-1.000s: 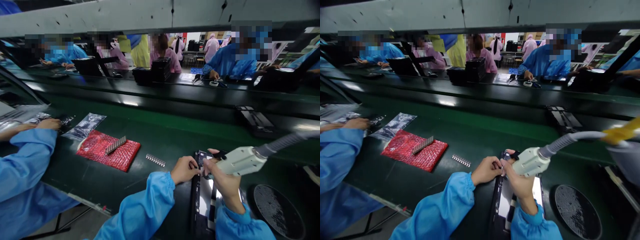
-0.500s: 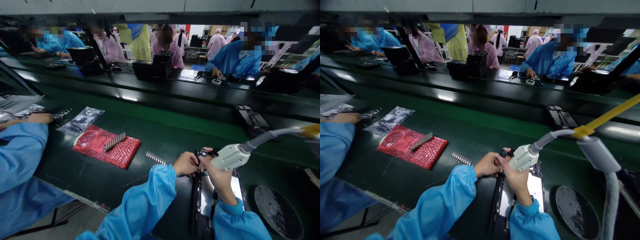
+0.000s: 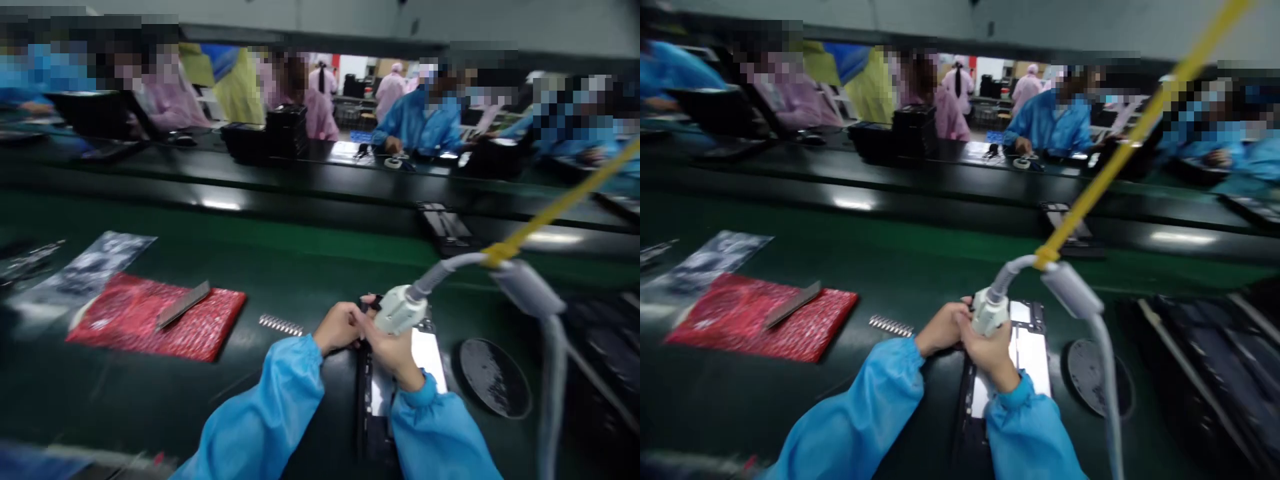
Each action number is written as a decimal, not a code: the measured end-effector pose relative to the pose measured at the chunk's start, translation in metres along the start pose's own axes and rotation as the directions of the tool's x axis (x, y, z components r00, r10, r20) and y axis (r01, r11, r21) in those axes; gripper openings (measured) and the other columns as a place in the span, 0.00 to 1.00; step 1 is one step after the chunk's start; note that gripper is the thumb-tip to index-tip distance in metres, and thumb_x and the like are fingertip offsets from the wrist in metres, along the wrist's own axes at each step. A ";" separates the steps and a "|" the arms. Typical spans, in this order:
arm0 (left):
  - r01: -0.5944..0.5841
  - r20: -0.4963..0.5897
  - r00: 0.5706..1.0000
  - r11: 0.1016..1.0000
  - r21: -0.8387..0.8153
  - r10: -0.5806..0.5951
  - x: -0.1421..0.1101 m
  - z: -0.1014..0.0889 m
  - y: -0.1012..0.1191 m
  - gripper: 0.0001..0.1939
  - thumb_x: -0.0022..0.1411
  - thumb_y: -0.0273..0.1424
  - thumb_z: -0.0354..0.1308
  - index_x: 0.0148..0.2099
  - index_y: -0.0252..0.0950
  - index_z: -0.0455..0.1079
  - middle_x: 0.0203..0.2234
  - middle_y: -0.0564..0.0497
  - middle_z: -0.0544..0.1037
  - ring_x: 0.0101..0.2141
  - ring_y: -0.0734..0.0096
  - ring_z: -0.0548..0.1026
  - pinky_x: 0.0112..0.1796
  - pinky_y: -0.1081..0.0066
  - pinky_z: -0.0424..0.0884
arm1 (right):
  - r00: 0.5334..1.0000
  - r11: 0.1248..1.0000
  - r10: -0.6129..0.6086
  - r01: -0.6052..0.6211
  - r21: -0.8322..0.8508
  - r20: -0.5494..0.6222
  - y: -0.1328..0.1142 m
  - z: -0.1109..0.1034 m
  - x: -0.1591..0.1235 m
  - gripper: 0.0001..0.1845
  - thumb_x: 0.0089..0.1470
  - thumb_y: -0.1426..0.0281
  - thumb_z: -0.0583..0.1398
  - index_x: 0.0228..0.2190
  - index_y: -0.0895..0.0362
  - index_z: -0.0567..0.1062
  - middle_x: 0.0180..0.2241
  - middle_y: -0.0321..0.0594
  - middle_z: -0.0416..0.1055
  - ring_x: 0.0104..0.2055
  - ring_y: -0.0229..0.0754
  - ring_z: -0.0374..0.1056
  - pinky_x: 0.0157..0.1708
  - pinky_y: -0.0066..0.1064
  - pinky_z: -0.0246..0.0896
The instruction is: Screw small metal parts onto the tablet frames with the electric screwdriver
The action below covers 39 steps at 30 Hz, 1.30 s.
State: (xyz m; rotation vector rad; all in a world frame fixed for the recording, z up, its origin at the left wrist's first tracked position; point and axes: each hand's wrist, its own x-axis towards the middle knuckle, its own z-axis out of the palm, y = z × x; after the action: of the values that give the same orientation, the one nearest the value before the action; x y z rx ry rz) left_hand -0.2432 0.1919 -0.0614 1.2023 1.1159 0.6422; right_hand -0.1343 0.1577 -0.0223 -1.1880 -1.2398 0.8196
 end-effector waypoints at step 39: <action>0.139 -0.074 0.989 0.984 0.114 -0.131 -0.012 -0.006 0.013 0.26 0.35 0.45 0.72 0.27 0.35 0.63 0.16 0.59 0.70 0.17 0.78 0.70 0.19 0.79 0.64 | 0.889 0.999 0.031 -0.038 -0.007 -0.457 0.025 -0.182 -0.019 0.16 0.42 0.66 0.69 0.33 0.58 0.72 0.13 0.30 0.67 0.14 0.39 0.62 0.19 0.34 0.62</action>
State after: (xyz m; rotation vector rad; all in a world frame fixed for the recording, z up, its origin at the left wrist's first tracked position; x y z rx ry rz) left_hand -0.2512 0.1879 -0.0450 1.2013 1.2956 0.5204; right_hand 0.0421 0.1063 -0.0370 -1.3261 -0.8373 0.5115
